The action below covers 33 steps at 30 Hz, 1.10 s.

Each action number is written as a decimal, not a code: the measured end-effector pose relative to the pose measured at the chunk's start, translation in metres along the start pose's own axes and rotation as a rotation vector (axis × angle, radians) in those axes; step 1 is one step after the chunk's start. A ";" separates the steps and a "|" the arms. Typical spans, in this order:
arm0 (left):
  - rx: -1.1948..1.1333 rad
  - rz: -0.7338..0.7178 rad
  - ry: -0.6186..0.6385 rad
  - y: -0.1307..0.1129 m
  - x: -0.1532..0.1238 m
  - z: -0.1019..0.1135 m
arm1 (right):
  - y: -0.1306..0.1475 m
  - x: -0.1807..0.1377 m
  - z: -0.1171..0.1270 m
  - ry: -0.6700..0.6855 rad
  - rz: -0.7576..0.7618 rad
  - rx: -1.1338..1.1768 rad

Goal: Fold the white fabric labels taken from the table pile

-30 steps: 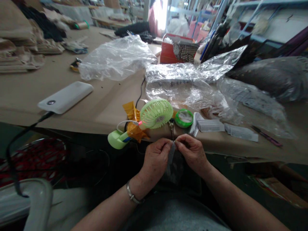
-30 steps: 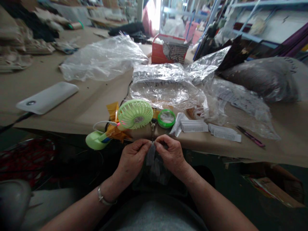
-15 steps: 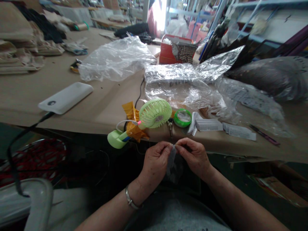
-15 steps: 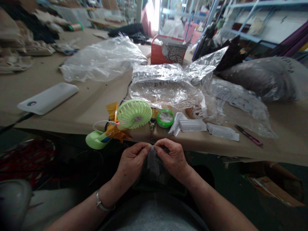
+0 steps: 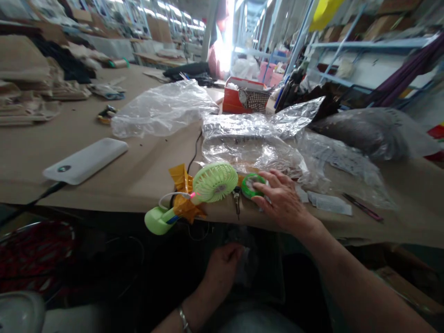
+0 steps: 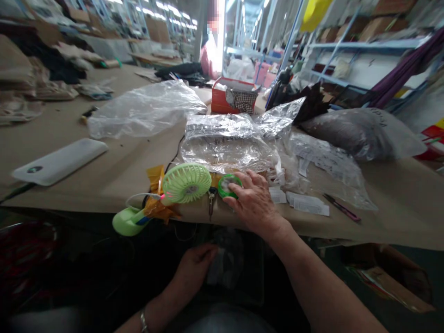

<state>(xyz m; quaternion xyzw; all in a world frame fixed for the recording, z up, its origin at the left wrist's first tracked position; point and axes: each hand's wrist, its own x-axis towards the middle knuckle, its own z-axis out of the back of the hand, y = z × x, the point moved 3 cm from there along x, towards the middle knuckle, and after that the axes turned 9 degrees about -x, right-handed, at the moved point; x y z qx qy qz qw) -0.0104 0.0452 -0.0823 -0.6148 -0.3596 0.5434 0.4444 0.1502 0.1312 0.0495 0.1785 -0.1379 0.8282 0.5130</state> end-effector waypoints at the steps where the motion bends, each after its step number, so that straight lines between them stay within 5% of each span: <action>1: 0.002 -0.013 0.000 -0.001 0.002 0.003 | 0.000 0.000 -0.001 0.004 0.001 0.011; 7: 0.146 -0.028 -0.032 -0.008 0.010 0.015 | -0.023 -0.033 0.008 -0.242 -0.108 0.210; 13: 0.094 0.024 -0.022 -0.013 0.004 0.003 | -0.012 -0.078 -0.016 -0.079 -0.039 0.002; 18: -0.011 -0.006 -0.019 -0.031 0.000 -0.007 | -0.010 -0.081 -0.023 -0.206 -0.065 0.093; 23: -0.284 0.126 0.044 -0.048 -0.003 -0.020 | -0.010 -0.082 -0.010 -0.306 -0.036 0.289; 28: -0.810 0.326 0.257 -0.065 -0.007 -0.044 | 0.019 -0.099 0.008 -0.260 0.088 0.453; 33: -0.887 0.339 0.195 -0.068 -0.003 -0.050 | 0.030 -0.108 0.013 -0.199 0.170 0.445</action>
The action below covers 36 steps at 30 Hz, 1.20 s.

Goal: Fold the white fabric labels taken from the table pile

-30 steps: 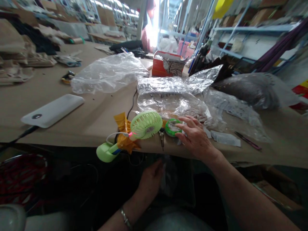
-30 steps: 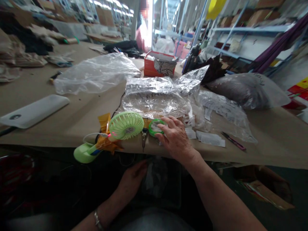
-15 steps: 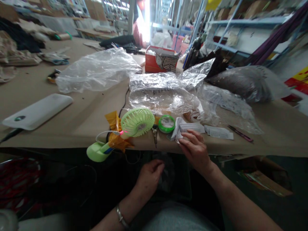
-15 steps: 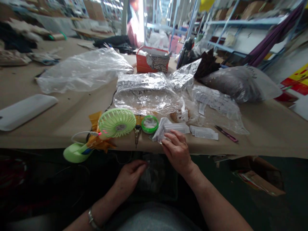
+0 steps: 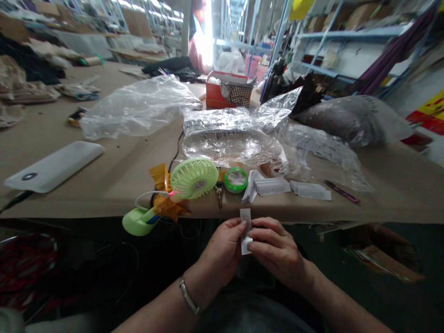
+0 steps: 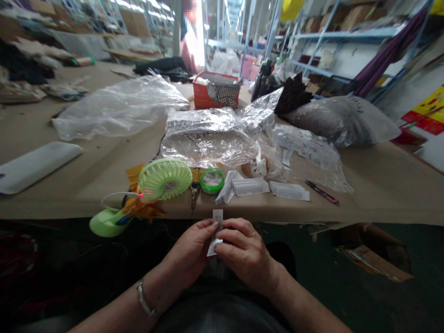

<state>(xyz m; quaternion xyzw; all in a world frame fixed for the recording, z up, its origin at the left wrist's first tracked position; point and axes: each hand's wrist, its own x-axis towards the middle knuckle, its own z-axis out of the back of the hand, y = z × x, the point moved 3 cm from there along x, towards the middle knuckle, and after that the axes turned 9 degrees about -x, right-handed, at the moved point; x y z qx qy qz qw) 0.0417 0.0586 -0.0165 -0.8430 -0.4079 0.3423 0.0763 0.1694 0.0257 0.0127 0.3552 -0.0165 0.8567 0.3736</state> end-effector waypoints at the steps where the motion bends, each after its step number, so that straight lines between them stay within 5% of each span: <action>1: 0.026 0.004 -0.034 0.000 0.000 0.001 | -0.006 0.001 0.002 0.009 -0.028 -0.038; 8: 0.209 0.002 -0.209 -0.006 -0.010 0.012 | -0.063 0.010 0.006 0.143 -0.351 -0.557; 11: 0.223 0.000 -0.213 -0.006 -0.009 0.018 | -0.069 0.002 0.000 0.143 -0.319 -0.572; 16: 0.215 0.032 -0.224 -0.003 -0.007 0.018 | -0.073 -0.010 0.005 -0.055 -0.291 -0.412; 20: 0.208 0.089 -0.178 -0.002 -0.006 0.010 | -0.059 -0.010 0.010 -0.146 -0.286 -0.177; 27: 0.004 0.051 0.006 0.003 -0.005 0.000 | 0.004 -0.002 -0.002 -0.027 0.024 0.025; 36: 0.026 0.049 0.021 0.007 -0.007 0.000 | 0.011 -0.009 -0.010 0.046 0.035 0.046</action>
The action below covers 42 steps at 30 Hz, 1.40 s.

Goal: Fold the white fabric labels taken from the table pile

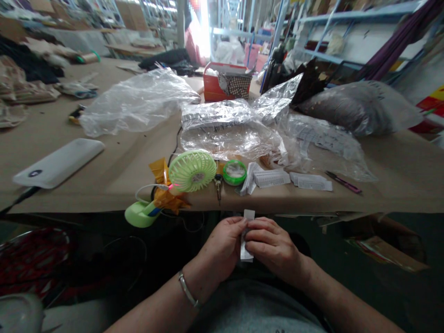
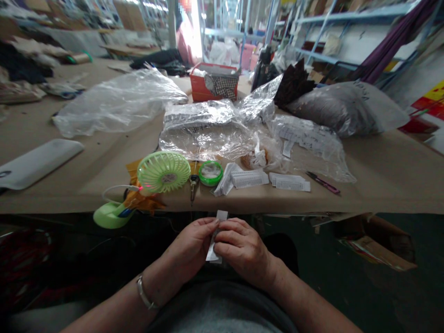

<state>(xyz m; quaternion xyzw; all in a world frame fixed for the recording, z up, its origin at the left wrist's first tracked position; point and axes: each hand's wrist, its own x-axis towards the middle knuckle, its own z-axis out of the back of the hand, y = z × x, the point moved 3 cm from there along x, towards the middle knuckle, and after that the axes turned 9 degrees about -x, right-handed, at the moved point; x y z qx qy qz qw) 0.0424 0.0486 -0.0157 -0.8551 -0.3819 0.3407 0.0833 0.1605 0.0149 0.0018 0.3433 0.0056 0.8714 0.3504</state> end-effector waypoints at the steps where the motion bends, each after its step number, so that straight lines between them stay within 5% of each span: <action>1: 0.016 -0.010 -0.026 0.000 0.000 0.001 | 0.000 -0.001 0.002 -0.001 -0.002 -0.001; 4: 0.087 0.005 -0.123 -0.002 0.000 0.005 | -0.014 -0.006 0.016 -0.020 -0.066 -0.076; 8: 0.174 0.072 -0.220 -0.003 -0.003 0.005 | -0.065 -0.030 0.047 -0.113 -0.396 -0.495; 12: 0.194 0.082 -0.238 -0.002 -0.005 0.003 | -0.102 -0.057 0.060 0.010 -0.560 -0.830; 15: 0.205 0.088 -0.250 0.000 -0.004 0.005 | -0.110 -0.067 0.062 0.051 -0.543 -0.828; 22: 0.235 0.072 -0.249 -0.002 -0.006 0.011 | -0.121 -0.072 0.077 -0.149 -0.505 -0.513; 28: 0.237 0.076 -0.230 0.000 -0.009 0.005 | -0.077 -0.043 0.064 -0.316 -0.471 -0.254; 34: 0.114 -0.030 -0.046 0.000 -0.005 0.005 | 0.004 0.005 0.009 -0.050 -0.003 0.018; 42: 0.014 -0.089 -0.081 -0.005 -0.007 0.014 | 0.011 0.009 -0.009 0.038 0.042 -0.042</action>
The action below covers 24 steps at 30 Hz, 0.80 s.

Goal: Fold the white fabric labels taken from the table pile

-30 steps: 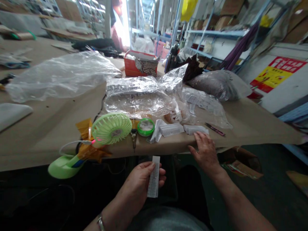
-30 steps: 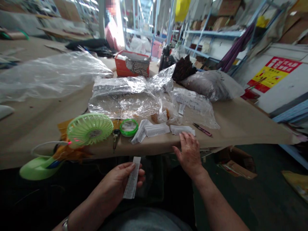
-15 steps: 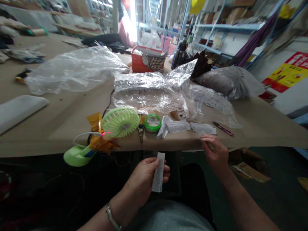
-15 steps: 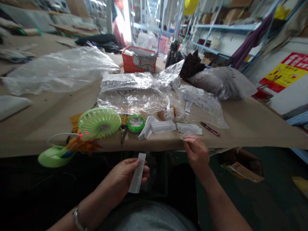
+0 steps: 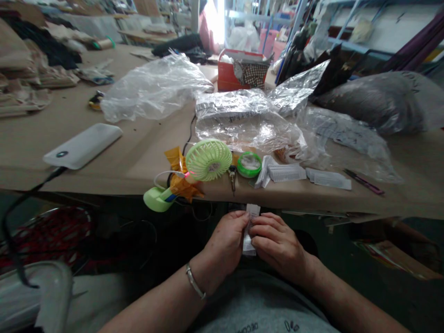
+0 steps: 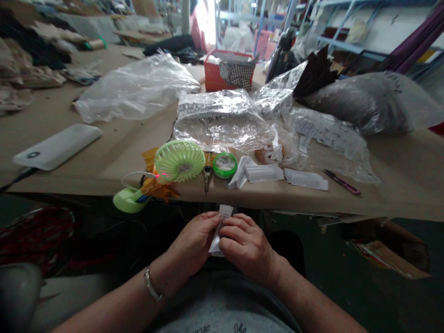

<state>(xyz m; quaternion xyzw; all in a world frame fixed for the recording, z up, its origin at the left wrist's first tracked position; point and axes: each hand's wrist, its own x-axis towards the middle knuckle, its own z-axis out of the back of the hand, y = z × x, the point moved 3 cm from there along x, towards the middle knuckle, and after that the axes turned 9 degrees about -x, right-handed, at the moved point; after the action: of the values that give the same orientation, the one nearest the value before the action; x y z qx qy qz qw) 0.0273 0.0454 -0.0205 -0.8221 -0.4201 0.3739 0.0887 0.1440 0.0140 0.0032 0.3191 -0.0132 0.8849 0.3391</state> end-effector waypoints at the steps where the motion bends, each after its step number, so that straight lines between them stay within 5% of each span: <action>1: -0.003 -0.002 0.004 0.000 0.000 0.000 | 0.000 0.000 0.000 0.000 -0.001 -0.001; 10: 0.011 -0.010 0.005 0.001 -0.004 0.003 | 0.001 -0.004 -0.001 0.019 -0.024 0.105; 12: 0.039 0.010 0.012 0.000 -0.006 0.002 | -0.004 -0.006 0.002 -0.038 -0.156 0.185; 15: 0.118 0.072 0.020 0.001 -0.010 0.001 | -0.018 -0.008 0.003 -0.116 -0.566 0.344; 18: 0.184 0.092 0.032 0.002 -0.014 -0.001 | -0.027 -0.005 -0.005 -0.041 -0.900 0.614; 24: 0.178 0.152 0.155 0.000 -0.020 -0.002 | -0.024 0.005 -0.016 0.033 -1.083 0.964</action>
<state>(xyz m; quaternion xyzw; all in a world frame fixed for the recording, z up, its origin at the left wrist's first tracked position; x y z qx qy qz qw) 0.0213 0.0304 -0.0082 -0.8669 -0.3137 0.3505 0.1650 0.1468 0.0393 -0.0110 0.3814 0.5433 0.5050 0.5517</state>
